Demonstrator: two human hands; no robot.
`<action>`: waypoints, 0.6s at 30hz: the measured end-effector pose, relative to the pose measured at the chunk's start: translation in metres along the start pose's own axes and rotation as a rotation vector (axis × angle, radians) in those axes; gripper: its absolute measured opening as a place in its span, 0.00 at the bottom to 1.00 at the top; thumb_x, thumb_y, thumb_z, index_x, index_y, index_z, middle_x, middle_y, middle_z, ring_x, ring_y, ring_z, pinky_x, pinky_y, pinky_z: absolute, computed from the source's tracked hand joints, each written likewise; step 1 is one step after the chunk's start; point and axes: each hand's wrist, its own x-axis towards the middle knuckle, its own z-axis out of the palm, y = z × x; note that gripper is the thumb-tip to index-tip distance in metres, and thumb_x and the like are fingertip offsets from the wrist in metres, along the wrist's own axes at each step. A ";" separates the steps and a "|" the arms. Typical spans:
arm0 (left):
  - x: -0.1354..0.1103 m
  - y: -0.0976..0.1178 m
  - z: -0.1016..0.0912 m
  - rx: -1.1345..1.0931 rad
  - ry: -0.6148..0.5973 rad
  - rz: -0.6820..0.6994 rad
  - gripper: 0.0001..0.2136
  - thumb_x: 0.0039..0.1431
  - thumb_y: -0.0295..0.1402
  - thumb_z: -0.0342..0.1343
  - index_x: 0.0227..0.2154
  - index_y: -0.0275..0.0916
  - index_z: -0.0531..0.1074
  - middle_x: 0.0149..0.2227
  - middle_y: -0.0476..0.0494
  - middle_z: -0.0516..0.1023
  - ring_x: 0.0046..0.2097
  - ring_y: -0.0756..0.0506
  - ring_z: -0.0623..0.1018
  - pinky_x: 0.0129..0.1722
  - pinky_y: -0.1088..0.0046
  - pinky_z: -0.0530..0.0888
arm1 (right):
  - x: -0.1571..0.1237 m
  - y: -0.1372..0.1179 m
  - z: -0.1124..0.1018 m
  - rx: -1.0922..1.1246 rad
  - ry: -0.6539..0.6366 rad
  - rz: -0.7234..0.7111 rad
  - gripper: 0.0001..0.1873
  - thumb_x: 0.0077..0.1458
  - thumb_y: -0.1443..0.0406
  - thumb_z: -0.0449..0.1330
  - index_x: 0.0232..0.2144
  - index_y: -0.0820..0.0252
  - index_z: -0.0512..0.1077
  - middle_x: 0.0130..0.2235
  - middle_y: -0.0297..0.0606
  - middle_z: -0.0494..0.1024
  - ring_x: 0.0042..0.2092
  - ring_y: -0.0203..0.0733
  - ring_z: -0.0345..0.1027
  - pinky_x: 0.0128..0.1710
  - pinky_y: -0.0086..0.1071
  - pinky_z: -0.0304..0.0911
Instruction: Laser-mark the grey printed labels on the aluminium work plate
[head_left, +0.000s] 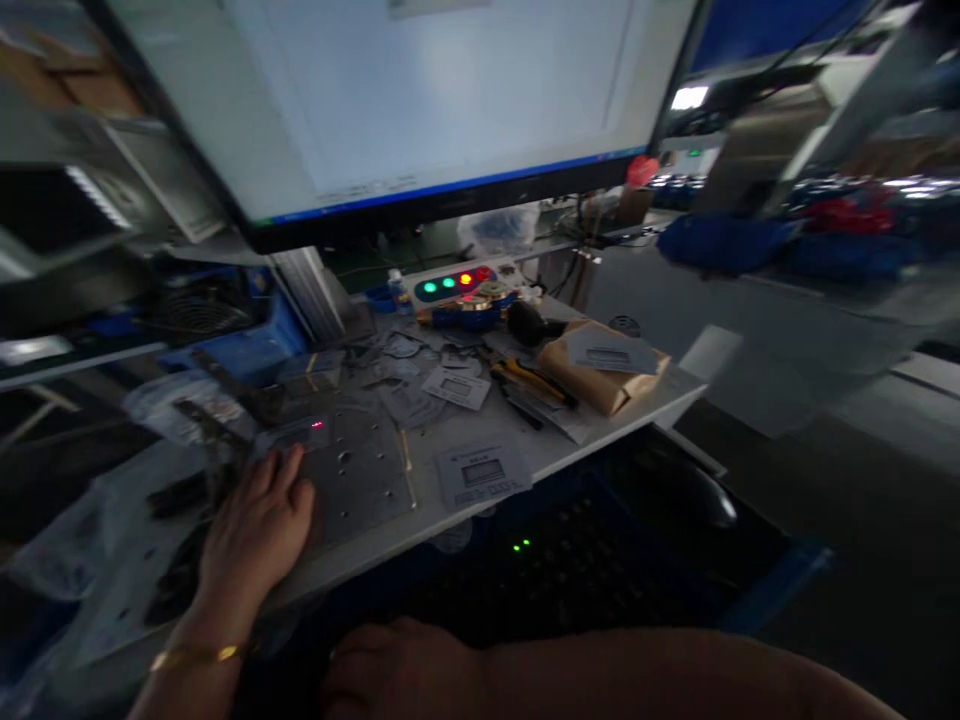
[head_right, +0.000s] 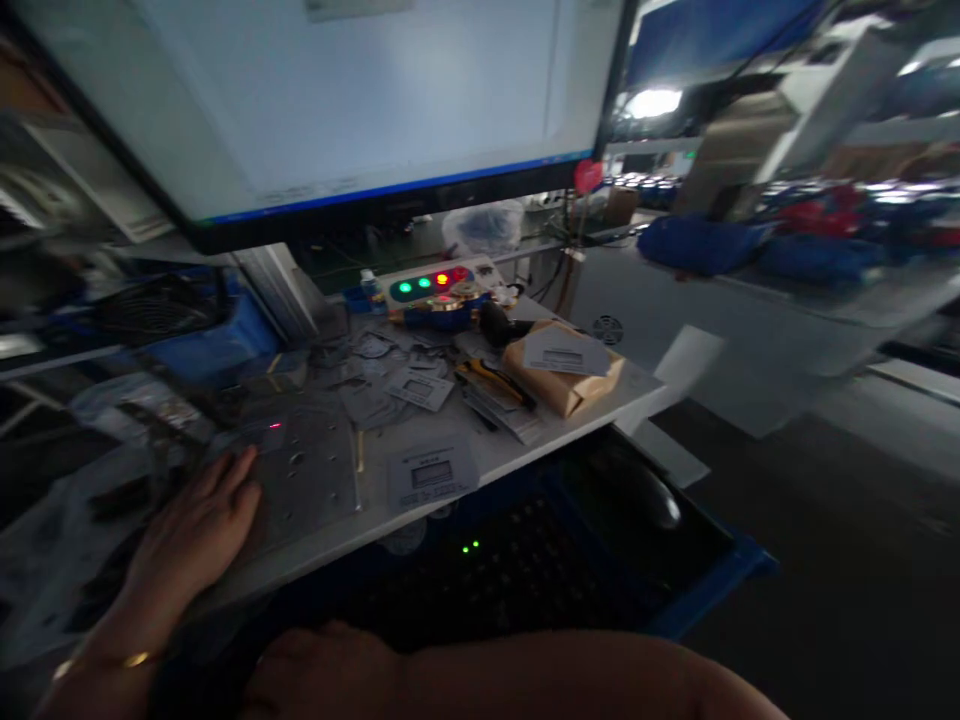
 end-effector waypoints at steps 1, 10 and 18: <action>-0.001 0.007 -0.006 0.028 -0.015 -0.076 0.25 0.63 0.32 0.34 0.59 0.28 0.60 0.62 0.29 0.63 0.63 0.35 0.63 0.61 0.55 0.63 | -0.001 -0.003 0.002 -0.005 0.017 -0.007 0.15 0.61 0.52 0.55 0.40 0.56 0.71 0.46 0.33 0.77 0.48 0.43 0.70 0.28 0.31 0.72; -0.007 0.014 -0.009 -0.016 0.005 -0.169 0.23 0.64 0.33 0.39 0.62 0.35 0.57 0.64 0.33 0.60 0.64 0.37 0.61 0.61 0.55 0.63 | -0.001 -0.008 0.013 0.042 0.045 -0.009 0.21 0.56 0.47 0.59 0.35 0.58 0.72 0.41 0.35 0.78 0.45 0.45 0.71 0.28 0.31 0.71; -0.025 0.019 -0.016 -0.013 0.088 -0.100 0.22 0.63 0.31 0.40 0.57 0.33 0.65 0.59 0.32 0.68 0.59 0.37 0.68 0.58 0.56 0.67 | -0.010 -0.003 -0.021 0.179 0.203 0.091 0.14 0.56 0.58 0.59 0.40 0.61 0.70 0.44 0.41 0.77 0.46 0.46 0.69 0.39 0.37 0.70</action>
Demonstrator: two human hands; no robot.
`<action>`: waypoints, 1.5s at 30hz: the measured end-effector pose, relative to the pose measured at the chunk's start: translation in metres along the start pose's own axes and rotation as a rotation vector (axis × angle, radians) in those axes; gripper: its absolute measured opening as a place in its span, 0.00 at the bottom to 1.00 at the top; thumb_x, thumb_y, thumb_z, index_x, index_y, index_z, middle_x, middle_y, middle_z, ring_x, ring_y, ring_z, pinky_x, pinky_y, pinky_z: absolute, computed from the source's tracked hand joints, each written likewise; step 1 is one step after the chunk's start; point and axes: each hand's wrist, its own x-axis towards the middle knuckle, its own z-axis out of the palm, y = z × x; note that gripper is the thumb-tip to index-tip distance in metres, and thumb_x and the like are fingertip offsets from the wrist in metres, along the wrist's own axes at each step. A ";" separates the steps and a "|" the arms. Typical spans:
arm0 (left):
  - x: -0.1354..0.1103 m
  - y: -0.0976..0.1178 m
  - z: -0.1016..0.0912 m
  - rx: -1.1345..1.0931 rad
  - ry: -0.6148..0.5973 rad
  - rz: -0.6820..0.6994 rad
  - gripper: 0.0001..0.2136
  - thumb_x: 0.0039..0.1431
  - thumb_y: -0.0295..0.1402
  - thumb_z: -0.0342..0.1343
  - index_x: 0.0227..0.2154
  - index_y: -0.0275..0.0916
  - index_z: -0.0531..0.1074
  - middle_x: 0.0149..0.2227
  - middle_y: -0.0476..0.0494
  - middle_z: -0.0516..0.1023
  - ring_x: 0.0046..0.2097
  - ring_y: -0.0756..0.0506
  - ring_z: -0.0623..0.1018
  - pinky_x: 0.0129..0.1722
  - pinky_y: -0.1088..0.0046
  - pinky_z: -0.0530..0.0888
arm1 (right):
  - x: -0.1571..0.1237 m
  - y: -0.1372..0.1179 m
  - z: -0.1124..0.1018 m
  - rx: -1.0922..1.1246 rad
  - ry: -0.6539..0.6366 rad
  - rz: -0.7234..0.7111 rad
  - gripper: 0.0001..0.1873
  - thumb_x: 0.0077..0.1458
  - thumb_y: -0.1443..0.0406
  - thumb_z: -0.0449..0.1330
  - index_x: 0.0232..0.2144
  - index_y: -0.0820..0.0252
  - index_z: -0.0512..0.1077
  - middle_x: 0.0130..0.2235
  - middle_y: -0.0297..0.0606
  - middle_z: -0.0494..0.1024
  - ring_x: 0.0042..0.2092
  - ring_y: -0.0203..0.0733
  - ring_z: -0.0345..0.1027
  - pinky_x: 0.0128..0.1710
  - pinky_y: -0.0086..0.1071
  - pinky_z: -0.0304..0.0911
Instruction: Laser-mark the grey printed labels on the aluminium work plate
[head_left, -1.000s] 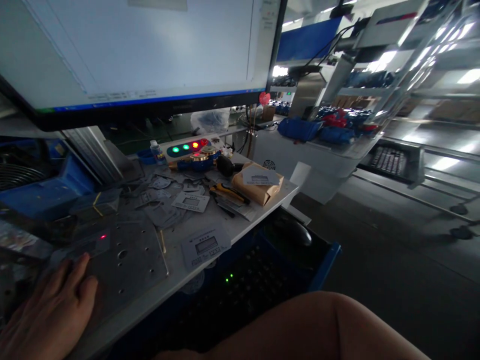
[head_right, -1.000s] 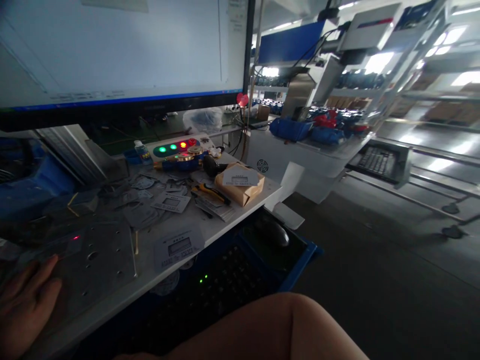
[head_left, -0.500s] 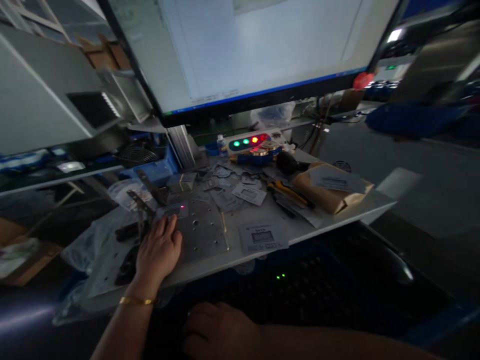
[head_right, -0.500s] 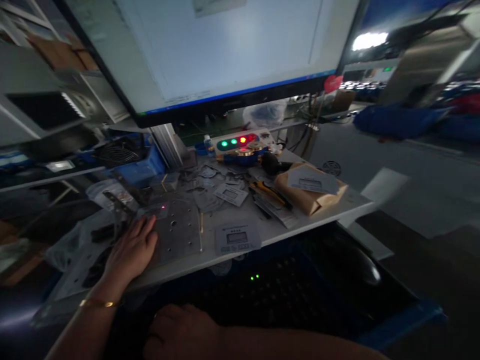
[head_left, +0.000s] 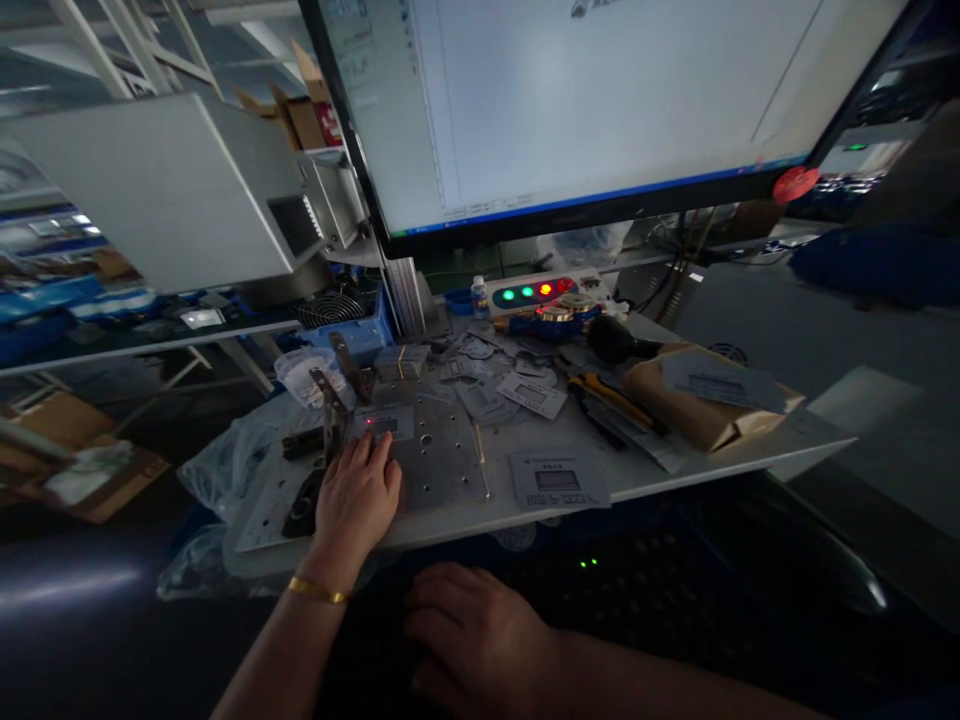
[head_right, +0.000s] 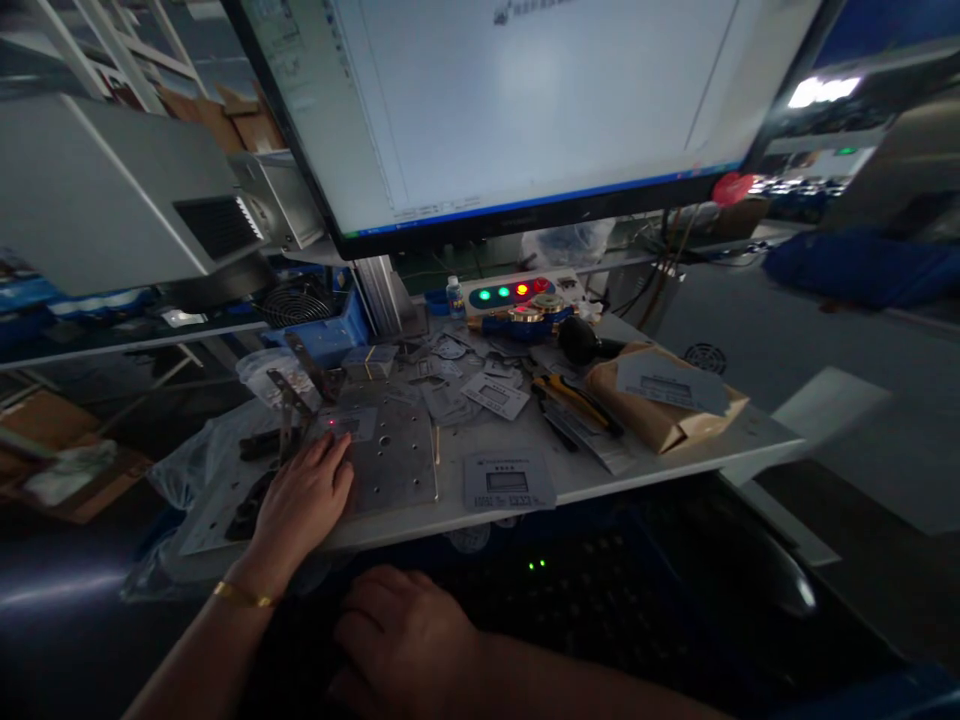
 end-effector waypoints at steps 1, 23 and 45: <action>-0.010 0.002 -0.002 -0.006 0.023 0.028 0.21 0.63 0.31 0.41 0.55 0.33 0.67 0.56 0.33 0.71 0.57 0.37 0.71 0.57 0.56 0.68 | 0.003 0.002 -0.010 0.008 0.048 0.051 0.12 0.56 0.60 0.59 0.41 0.61 0.70 0.44 0.41 0.76 0.46 0.46 0.69 0.41 0.38 0.70; -0.089 0.012 -0.018 -0.280 0.430 0.198 0.18 0.61 0.31 0.42 0.54 0.40 0.59 0.55 0.32 0.65 0.56 0.34 0.68 0.54 0.46 0.68 | -0.049 0.079 -0.169 -0.690 0.366 0.752 0.18 0.63 0.67 0.49 0.53 0.66 0.67 0.50 0.53 0.75 0.51 0.55 0.69 0.48 0.48 0.66; -0.083 0.023 -0.017 -0.241 0.515 0.151 0.22 0.60 0.25 0.44 0.59 0.31 0.58 0.57 0.31 0.67 0.59 0.38 0.67 0.55 0.55 0.71 | 0.039 0.044 -0.086 -0.543 0.157 0.135 0.14 0.60 0.70 0.55 0.49 0.65 0.70 0.47 0.44 0.78 0.47 0.45 0.73 0.41 0.36 0.71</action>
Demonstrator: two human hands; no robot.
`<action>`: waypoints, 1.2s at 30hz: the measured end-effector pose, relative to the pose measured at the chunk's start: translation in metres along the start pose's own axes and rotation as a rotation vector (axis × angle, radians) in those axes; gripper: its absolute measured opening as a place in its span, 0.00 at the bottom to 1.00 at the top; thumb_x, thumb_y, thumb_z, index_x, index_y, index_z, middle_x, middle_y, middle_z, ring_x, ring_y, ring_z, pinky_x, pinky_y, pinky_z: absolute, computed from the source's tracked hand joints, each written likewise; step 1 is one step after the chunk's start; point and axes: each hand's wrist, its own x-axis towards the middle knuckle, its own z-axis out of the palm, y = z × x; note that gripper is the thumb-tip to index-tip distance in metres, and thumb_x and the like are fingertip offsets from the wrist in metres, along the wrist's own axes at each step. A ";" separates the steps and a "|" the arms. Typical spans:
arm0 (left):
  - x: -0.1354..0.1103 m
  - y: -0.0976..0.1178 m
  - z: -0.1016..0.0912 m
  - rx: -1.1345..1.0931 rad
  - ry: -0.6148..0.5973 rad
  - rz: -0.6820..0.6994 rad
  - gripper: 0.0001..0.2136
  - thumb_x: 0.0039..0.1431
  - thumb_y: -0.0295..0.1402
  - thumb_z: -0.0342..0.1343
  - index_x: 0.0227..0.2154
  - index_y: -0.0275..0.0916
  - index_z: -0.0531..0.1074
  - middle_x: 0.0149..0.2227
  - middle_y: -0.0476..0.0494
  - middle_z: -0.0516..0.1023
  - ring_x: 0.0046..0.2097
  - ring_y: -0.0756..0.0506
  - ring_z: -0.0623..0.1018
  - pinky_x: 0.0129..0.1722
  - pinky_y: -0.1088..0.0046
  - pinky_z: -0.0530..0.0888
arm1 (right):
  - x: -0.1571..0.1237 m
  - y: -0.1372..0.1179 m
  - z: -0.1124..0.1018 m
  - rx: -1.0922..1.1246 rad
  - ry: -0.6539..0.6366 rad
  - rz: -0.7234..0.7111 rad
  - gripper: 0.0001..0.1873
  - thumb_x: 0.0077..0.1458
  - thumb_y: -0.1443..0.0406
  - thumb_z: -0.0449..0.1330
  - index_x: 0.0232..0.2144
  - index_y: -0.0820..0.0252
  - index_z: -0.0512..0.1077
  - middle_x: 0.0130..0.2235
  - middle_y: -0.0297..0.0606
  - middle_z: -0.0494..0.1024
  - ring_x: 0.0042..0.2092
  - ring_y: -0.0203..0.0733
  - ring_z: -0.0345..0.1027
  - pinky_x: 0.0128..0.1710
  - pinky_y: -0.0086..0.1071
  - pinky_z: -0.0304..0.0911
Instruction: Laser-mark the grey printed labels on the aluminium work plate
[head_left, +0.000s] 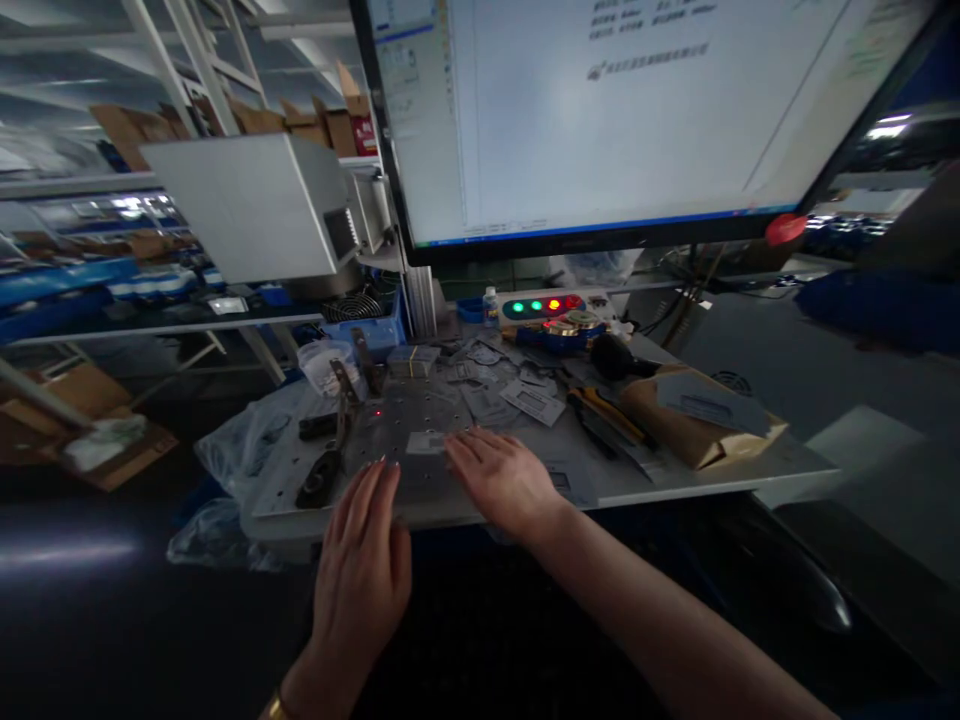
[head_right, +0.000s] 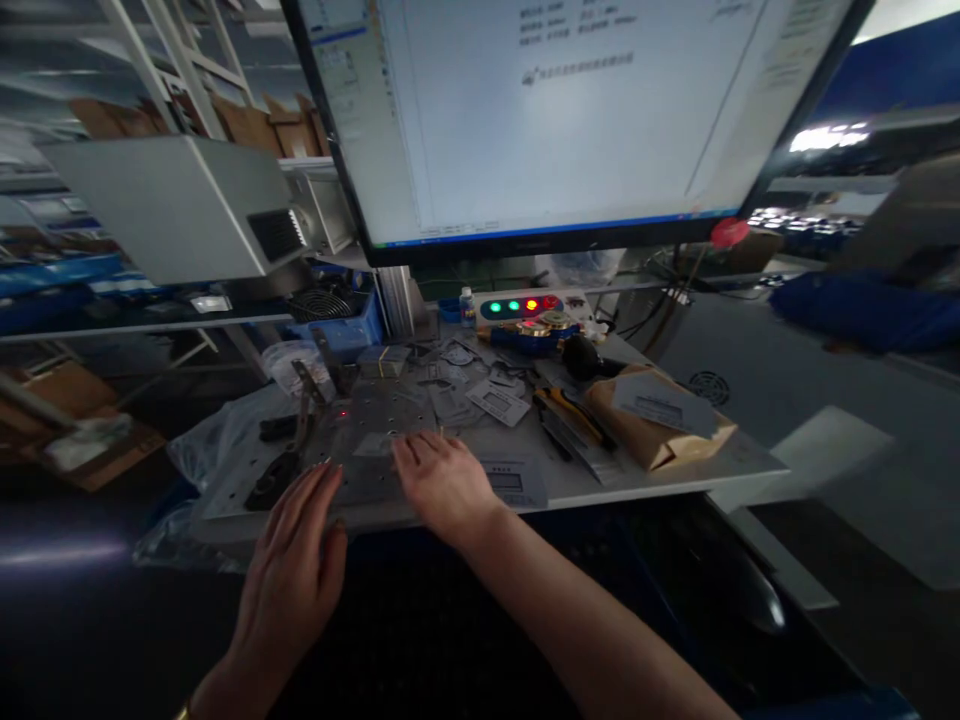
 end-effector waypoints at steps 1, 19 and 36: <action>0.001 0.001 0.003 0.014 -0.030 -0.002 0.22 0.60 0.24 0.44 0.58 0.31 0.58 0.56 0.31 0.68 0.58 0.38 0.68 0.55 0.55 0.72 | 0.004 -0.009 0.007 0.016 0.011 -0.030 0.13 0.60 0.69 0.56 0.47 0.64 0.71 0.46 0.43 0.79 0.47 0.45 0.73 0.41 0.35 0.71; 0.063 -0.051 0.056 -0.039 -0.466 -0.249 0.18 0.64 0.30 0.42 0.55 0.36 0.67 0.59 0.37 0.68 0.61 0.41 0.66 0.62 0.59 0.61 | -0.050 -0.029 0.008 0.274 0.140 -0.150 0.13 0.64 0.70 0.47 0.41 0.63 0.72 0.39 0.42 0.80 0.41 0.42 0.75 0.38 0.35 0.73; 0.059 -0.051 0.064 0.006 -0.473 -0.245 0.20 0.63 0.31 0.42 0.58 0.41 0.63 0.62 0.44 0.65 0.64 0.38 0.61 0.63 0.56 0.59 | -0.057 -0.059 0.033 0.396 -0.103 -0.175 0.12 0.61 0.71 0.49 0.38 0.62 0.73 0.37 0.42 0.80 0.38 0.44 0.73 0.33 0.36 0.71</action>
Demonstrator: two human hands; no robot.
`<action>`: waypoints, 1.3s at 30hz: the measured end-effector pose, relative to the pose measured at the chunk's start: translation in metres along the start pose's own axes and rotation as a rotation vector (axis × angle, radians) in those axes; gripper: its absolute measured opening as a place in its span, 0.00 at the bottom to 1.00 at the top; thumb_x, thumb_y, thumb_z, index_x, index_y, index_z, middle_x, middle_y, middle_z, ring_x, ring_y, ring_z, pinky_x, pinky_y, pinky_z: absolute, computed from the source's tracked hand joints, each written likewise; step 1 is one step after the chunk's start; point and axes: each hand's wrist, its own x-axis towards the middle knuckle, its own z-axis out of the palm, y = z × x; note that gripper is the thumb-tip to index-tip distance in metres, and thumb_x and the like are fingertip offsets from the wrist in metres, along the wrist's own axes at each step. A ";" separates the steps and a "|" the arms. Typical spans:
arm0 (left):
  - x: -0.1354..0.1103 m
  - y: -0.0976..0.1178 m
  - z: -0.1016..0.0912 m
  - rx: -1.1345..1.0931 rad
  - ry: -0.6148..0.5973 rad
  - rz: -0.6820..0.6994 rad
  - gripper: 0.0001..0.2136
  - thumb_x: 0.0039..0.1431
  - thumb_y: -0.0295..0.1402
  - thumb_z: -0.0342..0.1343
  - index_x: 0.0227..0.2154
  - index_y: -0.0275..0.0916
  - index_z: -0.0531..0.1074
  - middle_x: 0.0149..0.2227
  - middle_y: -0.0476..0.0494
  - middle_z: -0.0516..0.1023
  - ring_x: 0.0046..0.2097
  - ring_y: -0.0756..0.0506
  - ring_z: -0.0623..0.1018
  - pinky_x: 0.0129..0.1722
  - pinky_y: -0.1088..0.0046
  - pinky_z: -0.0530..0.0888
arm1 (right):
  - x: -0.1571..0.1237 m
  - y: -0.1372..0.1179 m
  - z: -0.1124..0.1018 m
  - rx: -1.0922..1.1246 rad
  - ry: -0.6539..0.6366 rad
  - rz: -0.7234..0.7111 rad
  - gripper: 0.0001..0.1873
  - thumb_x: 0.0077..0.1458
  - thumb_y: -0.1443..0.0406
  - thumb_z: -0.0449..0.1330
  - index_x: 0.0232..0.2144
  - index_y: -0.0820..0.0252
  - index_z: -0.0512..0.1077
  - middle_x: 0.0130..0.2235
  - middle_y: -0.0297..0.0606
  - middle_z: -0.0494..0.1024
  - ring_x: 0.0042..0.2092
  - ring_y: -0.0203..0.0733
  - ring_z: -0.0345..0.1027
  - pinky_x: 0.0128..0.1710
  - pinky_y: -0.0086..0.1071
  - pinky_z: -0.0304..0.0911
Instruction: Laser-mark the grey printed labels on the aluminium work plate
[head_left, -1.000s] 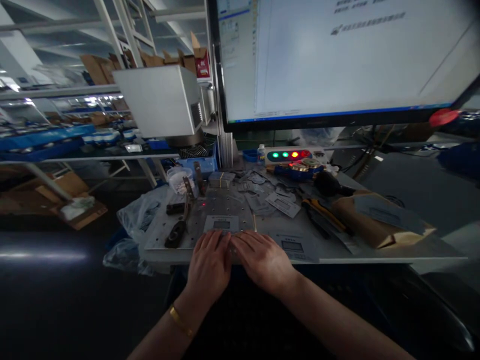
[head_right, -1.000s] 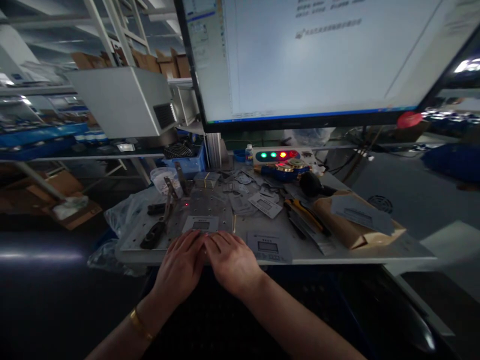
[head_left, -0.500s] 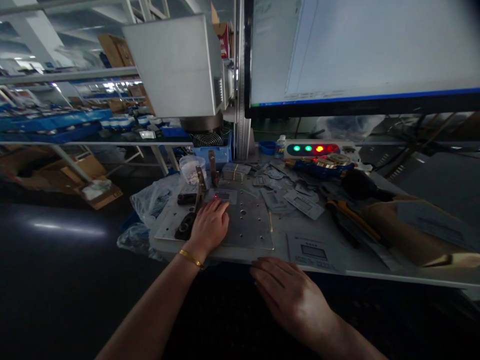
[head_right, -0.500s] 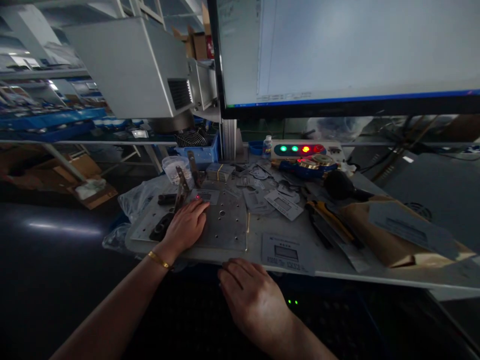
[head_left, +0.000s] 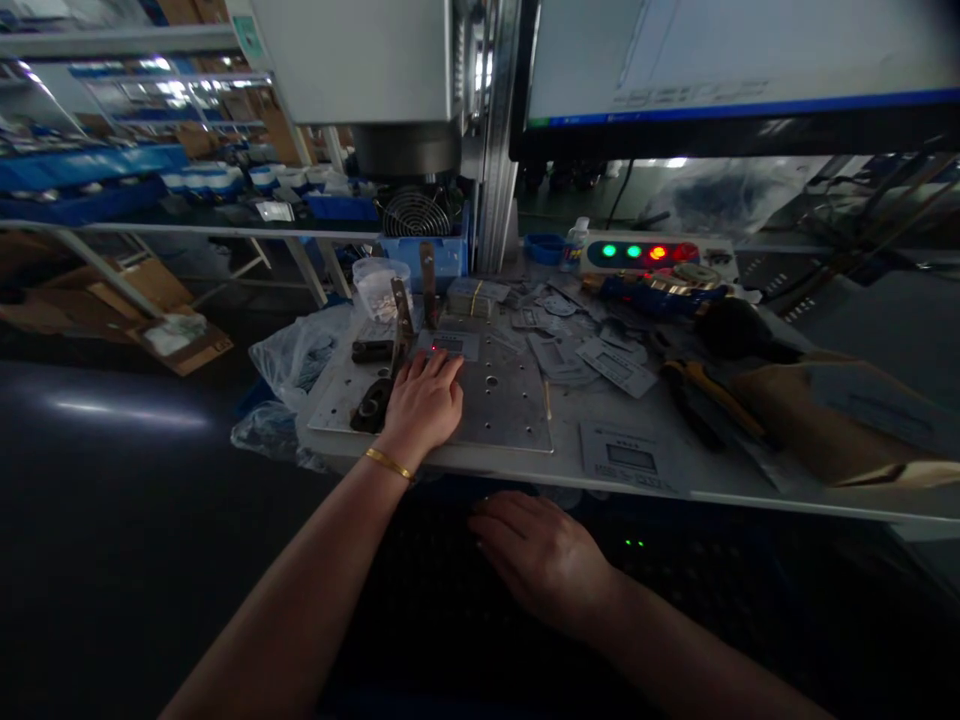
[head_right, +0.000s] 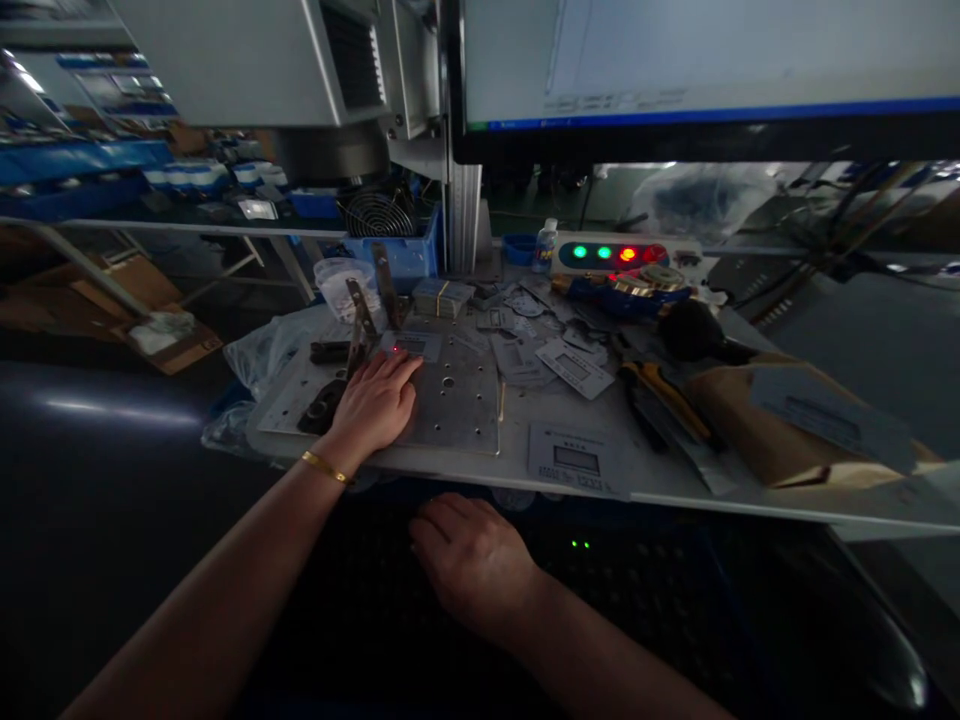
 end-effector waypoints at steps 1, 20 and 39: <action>0.000 0.000 0.000 -0.005 -0.006 -0.008 0.20 0.63 0.31 0.42 0.58 0.41 0.63 0.62 0.44 0.64 0.64 0.38 0.60 0.63 0.55 0.58 | 0.000 0.000 0.001 -0.004 -0.009 0.000 0.12 0.61 0.71 0.49 0.38 0.62 0.73 0.37 0.42 0.80 0.38 0.45 0.73 0.33 0.36 0.71; 0.002 0.000 0.003 -0.005 0.046 0.018 0.20 0.63 0.31 0.41 0.57 0.40 0.64 0.61 0.43 0.66 0.63 0.37 0.62 0.62 0.56 0.60 | 0.053 -0.033 0.037 0.101 -0.470 0.156 0.23 0.62 0.53 0.52 0.54 0.59 0.66 0.59 0.51 0.65 0.58 0.59 0.59 0.52 0.52 0.63; 0.002 -0.002 -0.001 0.036 0.029 0.014 0.21 0.63 0.29 0.41 0.58 0.40 0.64 0.61 0.42 0.67 0.62 0.34 0.63 0.61 0.52 0.62 | 0.003 -0.024 -0.002 0.209 -0.338 0.262 0.22 0.61 0.56 0.53 0.54 0.57 0.67 0.56 0.43 0.70 0.56 0.50 0.63 0.53 0.43 0.64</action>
